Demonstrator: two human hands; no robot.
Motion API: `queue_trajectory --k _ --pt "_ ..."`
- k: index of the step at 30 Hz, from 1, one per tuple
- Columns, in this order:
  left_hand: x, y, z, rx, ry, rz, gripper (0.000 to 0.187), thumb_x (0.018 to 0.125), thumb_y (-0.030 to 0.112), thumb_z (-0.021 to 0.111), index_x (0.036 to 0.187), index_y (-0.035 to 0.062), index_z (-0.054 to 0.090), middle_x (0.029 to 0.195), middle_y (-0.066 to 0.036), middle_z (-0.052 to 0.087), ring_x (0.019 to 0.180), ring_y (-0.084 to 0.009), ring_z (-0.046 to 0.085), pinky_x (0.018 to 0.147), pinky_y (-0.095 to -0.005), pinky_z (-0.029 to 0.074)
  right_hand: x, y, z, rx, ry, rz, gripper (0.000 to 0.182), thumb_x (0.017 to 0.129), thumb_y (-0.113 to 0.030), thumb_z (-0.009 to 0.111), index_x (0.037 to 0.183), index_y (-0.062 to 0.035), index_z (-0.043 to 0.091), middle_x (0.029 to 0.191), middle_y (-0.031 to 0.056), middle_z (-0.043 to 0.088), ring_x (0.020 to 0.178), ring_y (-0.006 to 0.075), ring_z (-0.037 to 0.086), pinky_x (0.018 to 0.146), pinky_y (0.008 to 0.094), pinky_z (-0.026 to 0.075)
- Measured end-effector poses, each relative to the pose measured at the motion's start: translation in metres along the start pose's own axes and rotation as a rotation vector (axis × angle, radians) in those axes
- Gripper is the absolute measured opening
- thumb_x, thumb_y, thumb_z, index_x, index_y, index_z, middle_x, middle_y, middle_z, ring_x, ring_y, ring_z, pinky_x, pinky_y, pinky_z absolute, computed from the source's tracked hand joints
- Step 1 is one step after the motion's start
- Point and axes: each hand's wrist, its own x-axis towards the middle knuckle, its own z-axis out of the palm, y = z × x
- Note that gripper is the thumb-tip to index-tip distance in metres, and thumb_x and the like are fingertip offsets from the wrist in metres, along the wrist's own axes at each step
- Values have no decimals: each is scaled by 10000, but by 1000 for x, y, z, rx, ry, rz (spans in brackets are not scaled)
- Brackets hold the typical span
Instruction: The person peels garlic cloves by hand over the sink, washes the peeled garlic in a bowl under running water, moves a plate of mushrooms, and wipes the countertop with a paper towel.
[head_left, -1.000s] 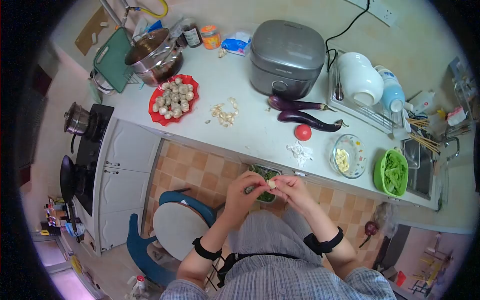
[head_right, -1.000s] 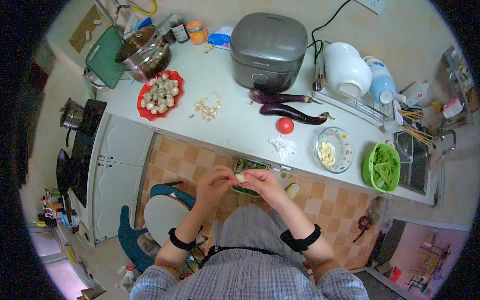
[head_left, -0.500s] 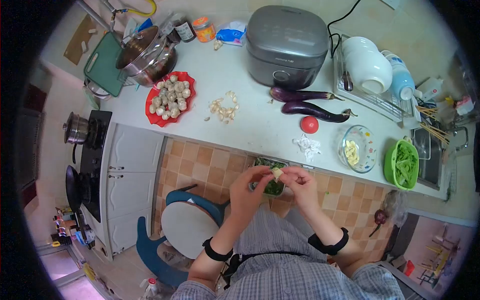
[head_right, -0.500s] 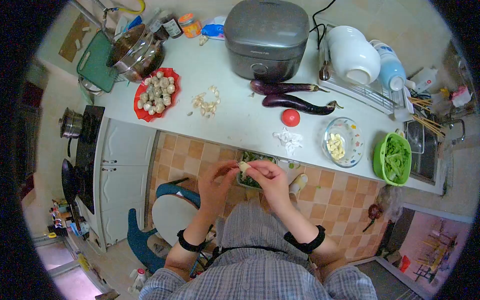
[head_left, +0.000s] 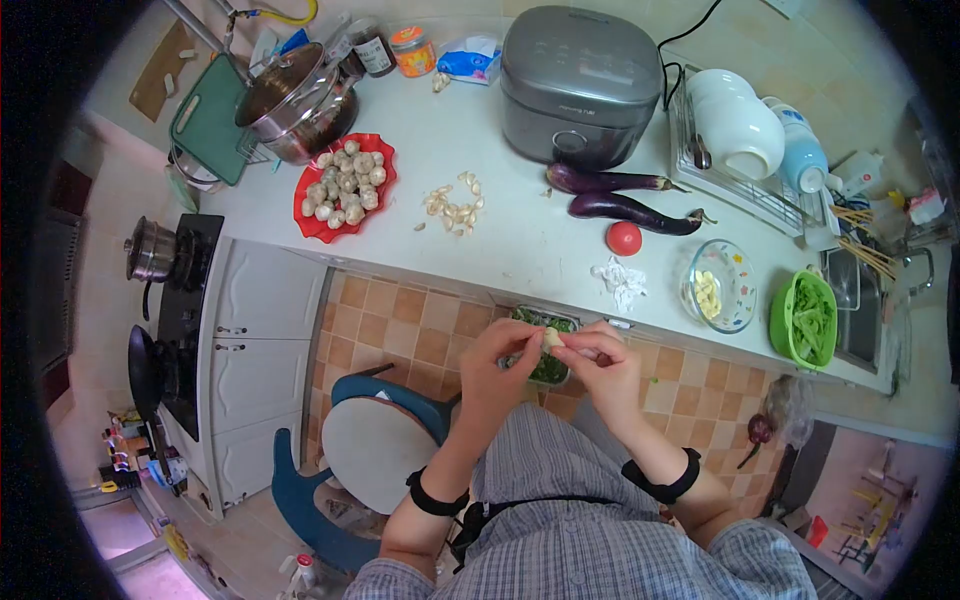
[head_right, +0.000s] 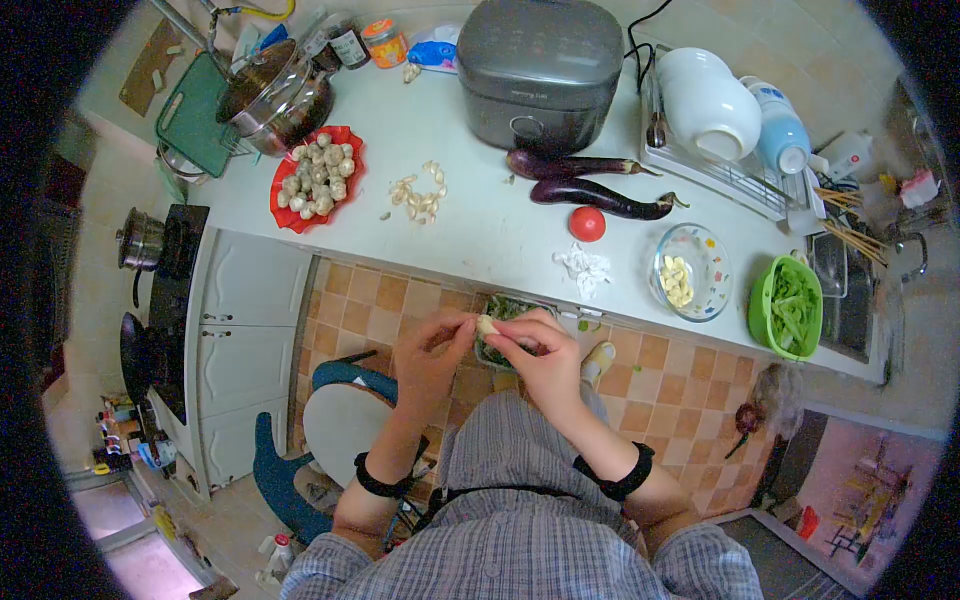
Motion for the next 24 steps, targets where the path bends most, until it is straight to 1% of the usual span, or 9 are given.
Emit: queue_trajectory --k 3,6,8,12,14,15,17,20,24 --pt "-3 -1 0 -57 4 25 87 777 0 569 857 -19 596 853 -55 599 778 -115 566 709 -221 462 -3 -2 1 -47 -6 0 173 667 0 683 836 -22 650 754 24 563 646 67 481 528 173 342" --pt "-5 1 -3 -61 21 16 84 785 -5 556 862 -20 585 858 -50 589 780 -115 563 704 -217 461 -6 -9 3 -53 -25 41 159 685 12 666 840 -14 645 760 30 572 661 75 510 560 175 381" --pt "-7 2 -5 -138 31 -6 92 786 -1 558 873 -21 583 850 -52 591 775 -107 564 696 -216 463 -7 -12 8 151 -25 143 153 714 36 631 864 11 629 766 37 580 725 97 560 642 184 436" --pt "-9 5 -10 -234 22 -71 87 769 -20 563 854 -17 583 844 -51 574 755 -111 567 678 -214 469 -9 -6 10 350 -29 234 162 730 62 600 890 36 611 798 47 582 790 119 583 718 201 459" --pt "-11 14 -14 -251 -5 -153 102 781 -8 566 881 -22 580 835 -58 596 756 -110 566 688 -216 464 -10 -6 9 395 -78 250 172 732 55 598 899 11 602 918 91 587 812 135 576 725 230 464" --pt "-11 13 -15 -252 -5 -149 102 781 -8 566 881 -22 580 835 -58 596 756 -110 566 688 -216 464 -11 -8 10 394 -79 246 172 732 55 598 899 11 602 918 91 587 812 135 576 725 230 464" --pt "-12 9 -16 -203 -23 36 106 772 -20 570 878 -22 578 849 -67 594 766 -120 566 699 -219 461 -12 -12 13 341 -54 191 158 721 71 604 875 39 611 837 51 578 811 120 576 707 199 459" --pt "-13 9 -22 -169 -51 84 107 763 -29 573 870 -22 574 870 -75 588 793 -128 564 721 -226 457 -14 -10 13 188 -48 100 145 710 64 619 849 23 624 845 51 576 762 102 562 653 182 442" --pt "-15 8 -24 -171 -65 68 97 766 -38 564 862 -24 571 885 -82 579 816 -133 557 734 -232 454 -17 -19 13 20 -47 -21 146 696 55 636 834 7 635 845 53 576 706 80 535 592 169 408"
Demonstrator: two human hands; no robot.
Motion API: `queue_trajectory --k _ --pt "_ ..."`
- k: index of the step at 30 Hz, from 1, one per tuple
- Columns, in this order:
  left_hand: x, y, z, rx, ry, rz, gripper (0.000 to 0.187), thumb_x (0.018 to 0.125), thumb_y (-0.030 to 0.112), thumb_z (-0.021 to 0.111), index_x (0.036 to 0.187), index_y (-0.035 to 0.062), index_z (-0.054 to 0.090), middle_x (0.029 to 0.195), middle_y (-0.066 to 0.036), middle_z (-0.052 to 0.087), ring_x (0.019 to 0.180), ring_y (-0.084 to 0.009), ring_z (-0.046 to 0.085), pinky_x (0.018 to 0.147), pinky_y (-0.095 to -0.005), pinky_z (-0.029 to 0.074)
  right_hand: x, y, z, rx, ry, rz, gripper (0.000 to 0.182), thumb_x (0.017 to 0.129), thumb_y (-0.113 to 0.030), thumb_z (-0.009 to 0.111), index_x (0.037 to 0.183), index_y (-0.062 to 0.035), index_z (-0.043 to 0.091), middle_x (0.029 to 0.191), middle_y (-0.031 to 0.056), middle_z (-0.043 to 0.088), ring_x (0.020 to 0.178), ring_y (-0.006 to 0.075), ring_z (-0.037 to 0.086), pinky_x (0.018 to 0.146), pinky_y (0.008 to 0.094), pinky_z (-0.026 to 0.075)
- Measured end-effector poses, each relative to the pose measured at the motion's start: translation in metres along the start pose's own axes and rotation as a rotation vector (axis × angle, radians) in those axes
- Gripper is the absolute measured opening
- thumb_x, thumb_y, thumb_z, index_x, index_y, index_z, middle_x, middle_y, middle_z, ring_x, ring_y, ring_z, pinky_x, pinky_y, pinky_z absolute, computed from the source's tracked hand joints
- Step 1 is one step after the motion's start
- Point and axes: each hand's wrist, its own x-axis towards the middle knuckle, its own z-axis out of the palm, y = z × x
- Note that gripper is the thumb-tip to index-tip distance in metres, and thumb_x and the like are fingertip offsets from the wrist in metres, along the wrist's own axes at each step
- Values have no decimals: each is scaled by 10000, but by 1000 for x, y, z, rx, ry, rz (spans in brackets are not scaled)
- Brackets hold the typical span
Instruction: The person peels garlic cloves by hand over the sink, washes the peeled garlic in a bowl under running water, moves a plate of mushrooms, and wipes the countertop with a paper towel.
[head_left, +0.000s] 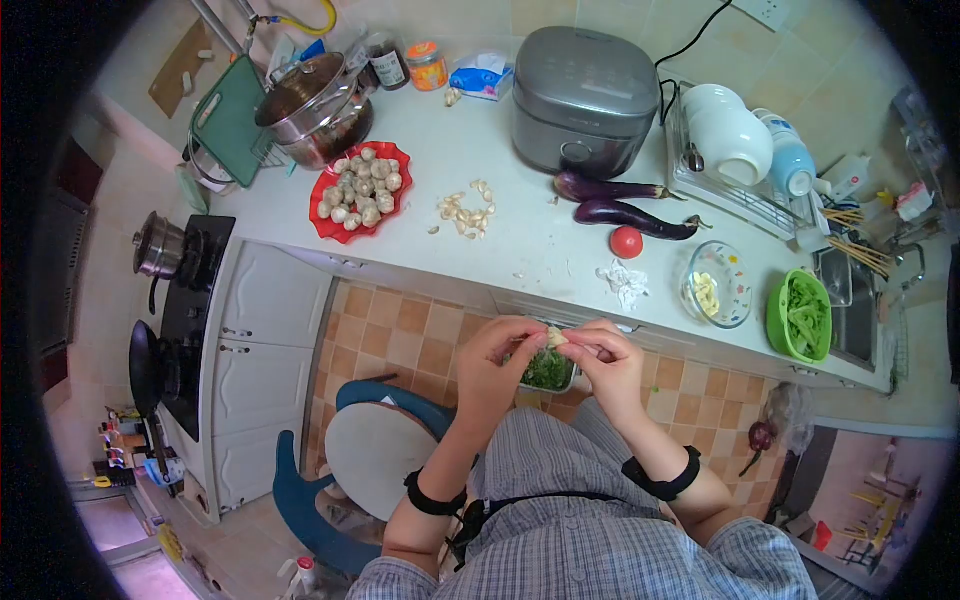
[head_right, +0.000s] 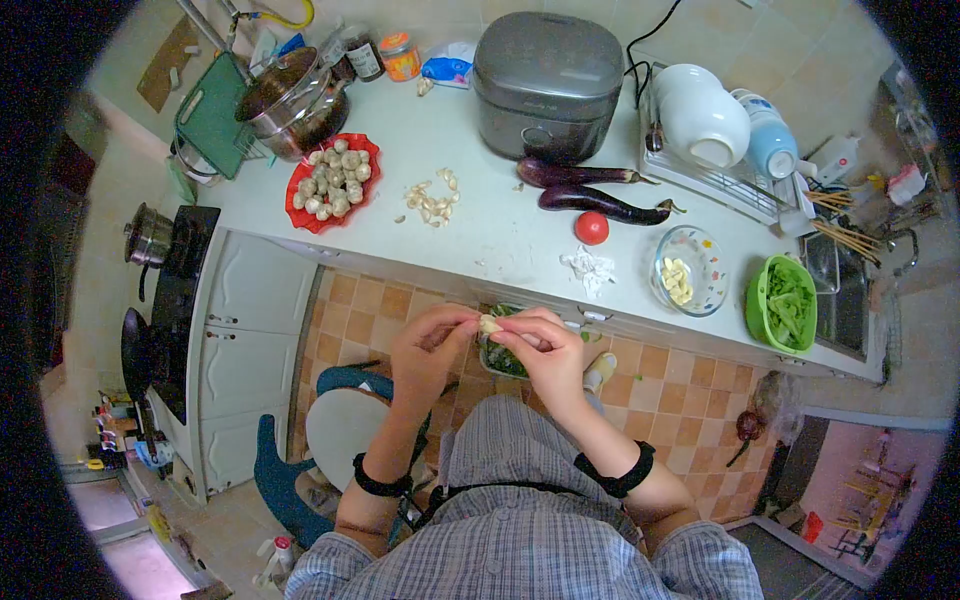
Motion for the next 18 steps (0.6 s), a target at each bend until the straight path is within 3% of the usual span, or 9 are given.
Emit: queue_trajectory --k 6,8,12,14,18 --pt "-7 -10 7 76 45 77 57 815 -24 495 868 -23 515 913 -79 533 851 -136 527 765 -239 434 -4 0 1 -64 16 -53 151 694 43 644 838 -4 638 817 47 579 691 72 517 572 165 382" --pt "-8 -13 9 100 79 130 50 819 10 493 865 -7 505 887 -88 534 805 -148 536 688 -243 442 -4 5 2 92 7 -1 150 699 52 633 839 -1 637 812 44 577 725 91 542 618 179 418" --pt "-8 -13 9 70 69 128 49 823 14 488 867 -6 501 875 -83 536 785 -148 539 693 -243 436 -4 6 2 328 -34 139 147 742 33 598 887 16 616 852 59 589 779 120 568 708 213 464" --pt "-8 -12 9 71 54 131 50 823 21 494 864 -7 503 859 -74 541 766 -141 542 695 -240 434 -4 0 3 631 -7 402 161 793 3 548 947 35 581 912 88 593 821 149 580 787 265 482" --pt "-8 -14 7 75 32 94 64 816 26 509 871 -7 506 843 -68 550 761 -137 549 695 -239 434 -3 13 -2 724 -55 404 193 831 -49 515 999 38 549 959 106 589 842 160 582 805 290 485"
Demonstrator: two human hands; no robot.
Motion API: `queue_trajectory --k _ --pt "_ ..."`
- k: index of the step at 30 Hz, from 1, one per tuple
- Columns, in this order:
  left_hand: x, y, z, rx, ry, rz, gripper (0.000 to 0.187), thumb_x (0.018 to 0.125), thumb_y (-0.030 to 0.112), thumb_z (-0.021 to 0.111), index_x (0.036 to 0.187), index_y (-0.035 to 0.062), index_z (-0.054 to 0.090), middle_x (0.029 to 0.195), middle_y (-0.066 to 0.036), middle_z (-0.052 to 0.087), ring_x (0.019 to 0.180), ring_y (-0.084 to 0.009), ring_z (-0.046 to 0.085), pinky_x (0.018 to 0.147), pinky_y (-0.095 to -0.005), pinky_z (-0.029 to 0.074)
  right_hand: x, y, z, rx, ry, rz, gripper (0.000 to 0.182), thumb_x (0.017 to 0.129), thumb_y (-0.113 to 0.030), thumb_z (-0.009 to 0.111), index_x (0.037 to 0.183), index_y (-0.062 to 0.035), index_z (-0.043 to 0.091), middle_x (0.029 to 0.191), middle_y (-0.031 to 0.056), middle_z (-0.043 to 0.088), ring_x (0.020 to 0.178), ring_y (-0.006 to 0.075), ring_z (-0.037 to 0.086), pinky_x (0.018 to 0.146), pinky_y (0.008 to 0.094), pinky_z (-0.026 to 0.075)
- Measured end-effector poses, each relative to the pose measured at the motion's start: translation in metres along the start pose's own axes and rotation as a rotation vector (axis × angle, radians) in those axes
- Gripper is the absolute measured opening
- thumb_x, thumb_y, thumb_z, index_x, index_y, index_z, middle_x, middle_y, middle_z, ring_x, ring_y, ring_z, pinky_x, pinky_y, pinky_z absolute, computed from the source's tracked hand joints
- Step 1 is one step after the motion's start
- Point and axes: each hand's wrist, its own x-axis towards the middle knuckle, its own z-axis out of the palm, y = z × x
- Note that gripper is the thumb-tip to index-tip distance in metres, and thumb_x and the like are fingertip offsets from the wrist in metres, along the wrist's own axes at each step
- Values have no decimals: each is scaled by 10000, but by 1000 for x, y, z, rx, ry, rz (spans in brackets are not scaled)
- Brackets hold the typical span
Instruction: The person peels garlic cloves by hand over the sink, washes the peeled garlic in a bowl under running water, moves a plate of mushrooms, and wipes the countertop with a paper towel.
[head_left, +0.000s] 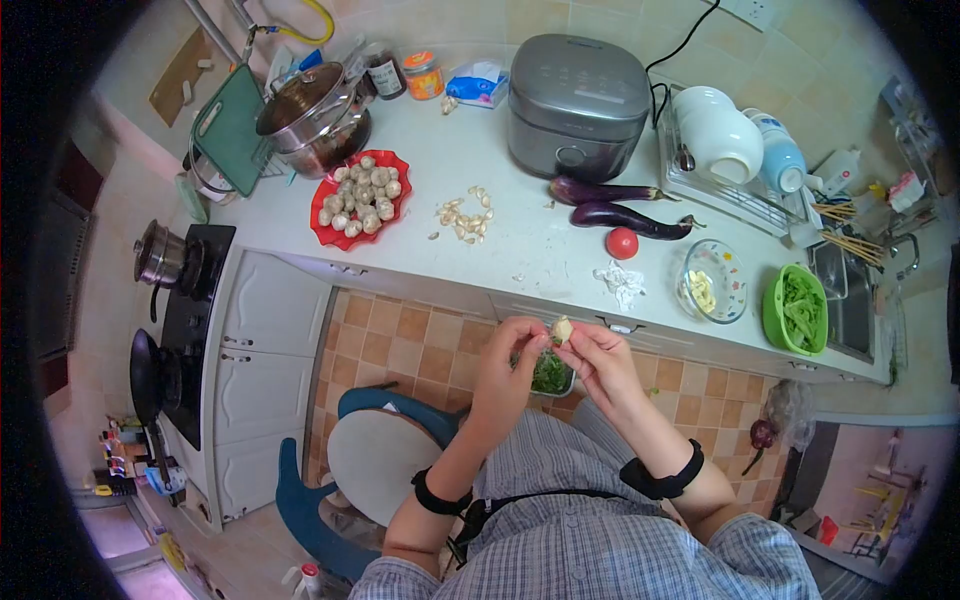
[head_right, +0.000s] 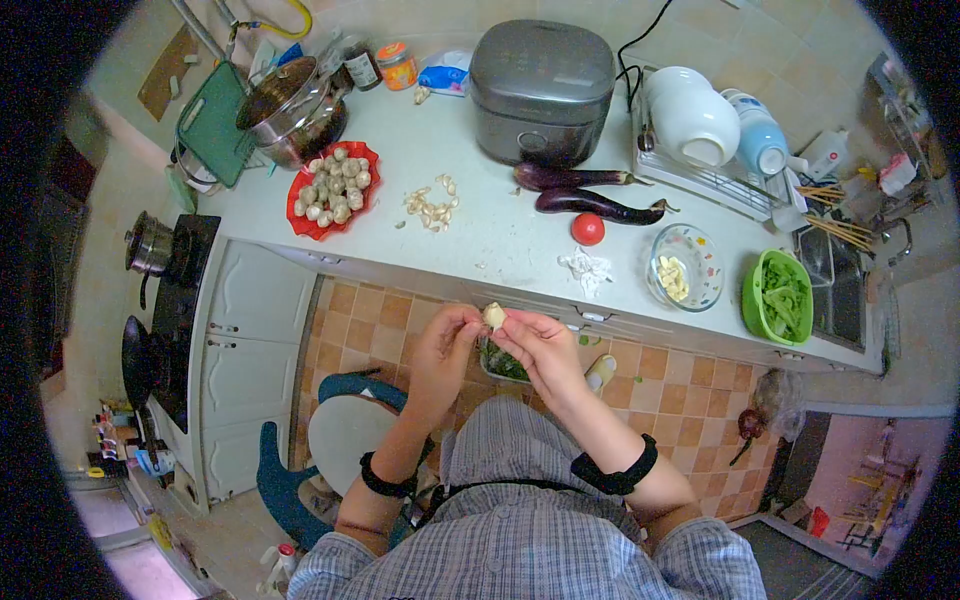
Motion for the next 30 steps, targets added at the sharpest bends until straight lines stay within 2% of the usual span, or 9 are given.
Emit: queue_trajectory --k 2,6,8,12,15,17,24,26,30 --pt "1 1 -8 22 -102 -31 105 813 -7 509 917 -17 499 906 -68 543 847 -124 535 775 -239 431 2 1 -6 138 -33 18 197 835 -68 515 1001 33 547 959 104 590 868 166 583 804 297 487" --pt "1 7 -17 198 -182 -115 211 793 -11 537 1004 -18 518 972 -84 559 901 -138 543 788 -247 439 5 -8 -6 96 -53 26 207 840 -93 514 1004 31 543 957 99 592 870 162 582 806 300 486" --pt "4 11 -17 -45 -159 -206 255 784 -11 550 1038 -16 536 1026 -98 553 933 -147 540 800 -258 442 6 -12 -3 36 -30 78 212 844 -108 512 1005 27 541 948 96 593 837 158 587 799 300 488" --pt "10 14 -15 -80 -159 -128 262 780 -13 553 1041 -23 541 1025 -100 548 928 -149 539 804 -259 442 5 -16 -1 -75 -67 94 223 845 -121 514 1014 23 538 942 95 595 812 157 592 783 298 494" --pt "13 14 -14 -15 -232 -42 226 777 49 570 1000 19 581 964 -65 555 871 -134 546 742 -240 438 4 -19 4 -88 -139 163 213 844 -123 518 999 20 545 926 97 597 802 159 597 765 291 500" --pt "12 6 -13 -122 -222 -31 228 772 42 577 998 9 578 975 -66 544 887 -138 538 742 -243 438 3 -21 5 -106 -151 180 205 844 -131 521 980 18 551 906 90 600 791 154 597 747 280 505" --pt "9 11 -10 -286 -223 -80 236 771 25 584 1002 0 543 973 -61 545 883 -130 536 751 -239 437 5 -15 2 -40 -109 233 194 846 -147 521 945 16 559 844 67 601 746 134 590 715 270 512" --pt "8 15 -11 -295 -226 -207 239 788 -38 537 1025 -32 500 986 -88 557 920 -151 542 824 -267 436 4 -13 4 -125 -113 183 187 848 -157 521 918 11 560 817 58 597 722 119 582 705 259 502" --pt "8 15 -9 -249 -182 -160 228 788 34 573 1006 -8 522 953 -59 564 869 -124 549 763 -249 441 4 -13 10 -220 -141 77 180 852 -163 516 894 8 555 789 49 590 702 107 571 693 245 486"
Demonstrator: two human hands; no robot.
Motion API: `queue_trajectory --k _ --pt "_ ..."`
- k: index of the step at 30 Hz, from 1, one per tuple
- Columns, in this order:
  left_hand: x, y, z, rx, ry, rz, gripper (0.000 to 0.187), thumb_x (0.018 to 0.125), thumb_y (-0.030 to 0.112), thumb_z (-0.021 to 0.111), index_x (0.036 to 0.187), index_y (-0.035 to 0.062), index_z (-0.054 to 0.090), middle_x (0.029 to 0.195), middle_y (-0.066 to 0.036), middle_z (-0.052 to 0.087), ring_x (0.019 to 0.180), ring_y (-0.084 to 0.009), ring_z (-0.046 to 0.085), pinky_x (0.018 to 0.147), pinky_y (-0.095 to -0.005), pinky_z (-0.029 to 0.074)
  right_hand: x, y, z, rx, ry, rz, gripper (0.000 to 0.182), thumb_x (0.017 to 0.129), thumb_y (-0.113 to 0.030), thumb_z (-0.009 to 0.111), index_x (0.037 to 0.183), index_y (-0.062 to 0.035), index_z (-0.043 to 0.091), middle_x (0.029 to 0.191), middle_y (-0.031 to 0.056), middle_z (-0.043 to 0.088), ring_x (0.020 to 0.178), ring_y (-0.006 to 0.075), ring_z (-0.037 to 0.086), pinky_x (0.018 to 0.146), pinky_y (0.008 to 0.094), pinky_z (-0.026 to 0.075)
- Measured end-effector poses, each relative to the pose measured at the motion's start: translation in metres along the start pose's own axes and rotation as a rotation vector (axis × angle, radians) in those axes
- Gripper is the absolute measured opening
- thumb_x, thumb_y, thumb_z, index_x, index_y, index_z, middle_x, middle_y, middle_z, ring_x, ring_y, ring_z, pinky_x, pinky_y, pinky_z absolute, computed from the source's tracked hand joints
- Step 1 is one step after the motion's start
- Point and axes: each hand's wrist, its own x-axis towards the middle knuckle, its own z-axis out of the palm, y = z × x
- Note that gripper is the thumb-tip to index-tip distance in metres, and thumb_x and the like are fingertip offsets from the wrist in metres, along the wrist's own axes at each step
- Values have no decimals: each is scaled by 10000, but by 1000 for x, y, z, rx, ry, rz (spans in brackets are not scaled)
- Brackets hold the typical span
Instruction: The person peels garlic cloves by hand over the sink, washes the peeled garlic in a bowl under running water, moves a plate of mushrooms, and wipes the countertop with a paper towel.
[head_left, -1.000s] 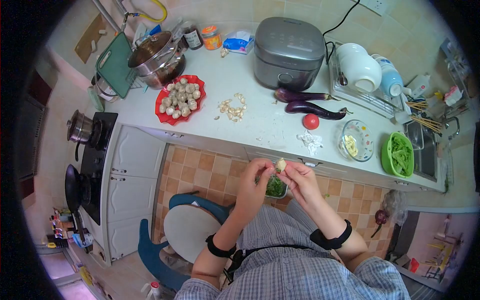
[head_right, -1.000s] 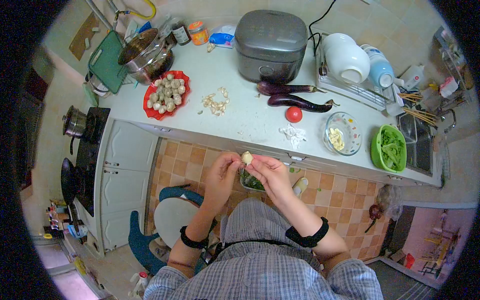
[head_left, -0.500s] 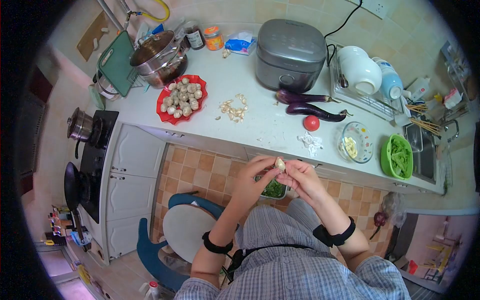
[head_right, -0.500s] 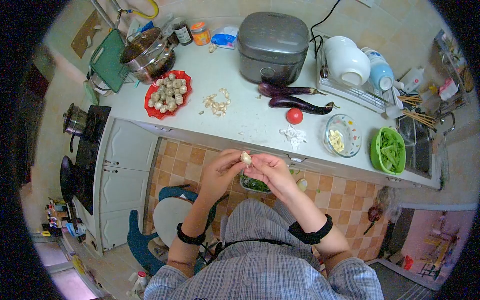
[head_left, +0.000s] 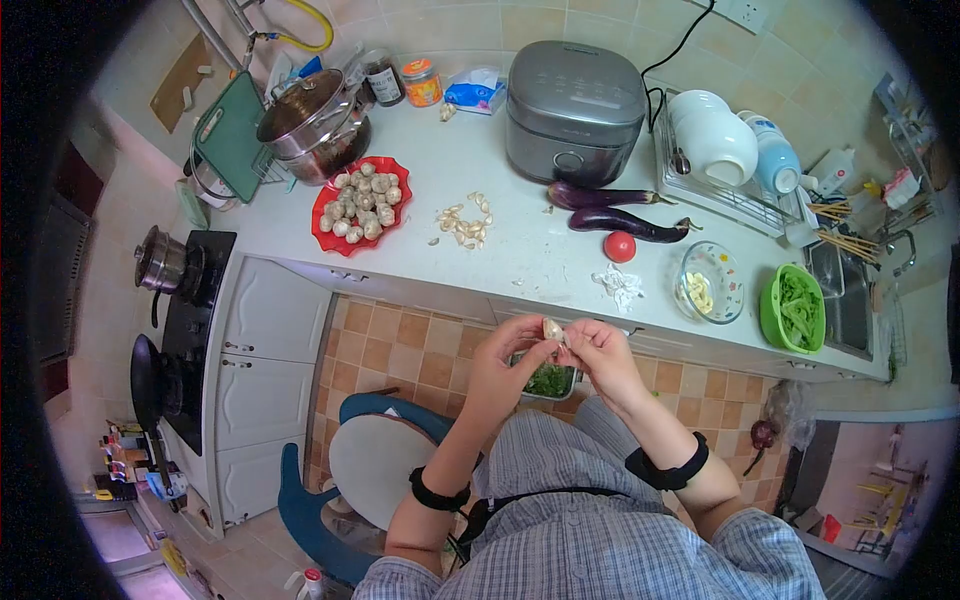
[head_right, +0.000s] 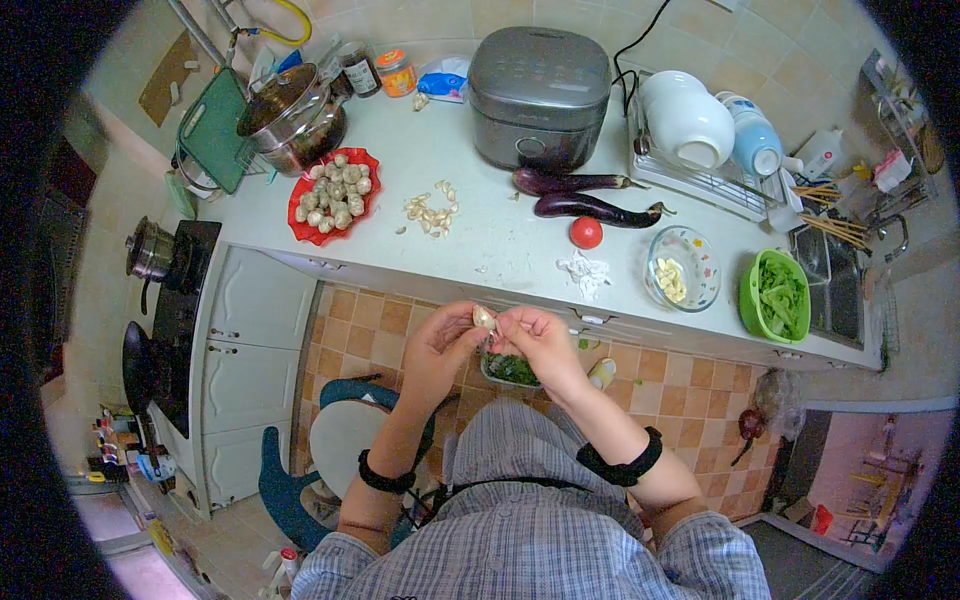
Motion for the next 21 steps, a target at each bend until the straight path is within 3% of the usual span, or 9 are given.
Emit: queue_trajectory --k 2,6,8,18,20,21 --pt "-1 -2 0 -1 71 7 227 791 37 570 1007 -13 521 954 -72 569 859 -122 553 765 -250 448 -1 -1 1 -180 43 -65 176 857 -163 509 879 7 547 756 38 582 681 100 560 676 233 468" --pt "0 -4 -3 -140 100 -96 247 799 36 558 1034 -26 513 945 -85 574 842 -125 560 764 -239 453 -2 -6 4 -155 38 -105 171 860 -158 503 878 6 546 729 32 574 663 96 551 651 228 463" --pt "1 -4 -5 -135 53 -92 279 829 57 521 1090 -32 479 977 -103 568 875 -168 566 768 -280 482 -2 -10 6 -174 73 -84 177 858 -165 510 875 5 551 727 30 575 643 89 542 629 219 456" --pt "0 -1 -13 -439 -100 -317 327 869 126 469 1159 -21 437 1031 -119 554 916 -191 567 797 -280 476 5 -27 4 -120 242 -142 123 823 -107 556 884 0 560 772 36 591 687 94 559 671 215 461" --pt "-2 1 -13 -461 -113 -320 324 880 134 452 1161 -26 433 1039 -123 548 940 -189 558 800 -266 467 4 -26 5 -338 135 -348 160 783 -51 586 929 9 560 854 56 593 773 120 567 732 236 454" --pt "-2 0 -14 -461 -113 -320 324 880 134 452 1161 -26 433 1039 -123 548 940 -189 558 800 -266 467 3 -28 7 -338 135 -348 160 783 -51 586 929 9 560 854 56 593 773 120 567 732 236 454"
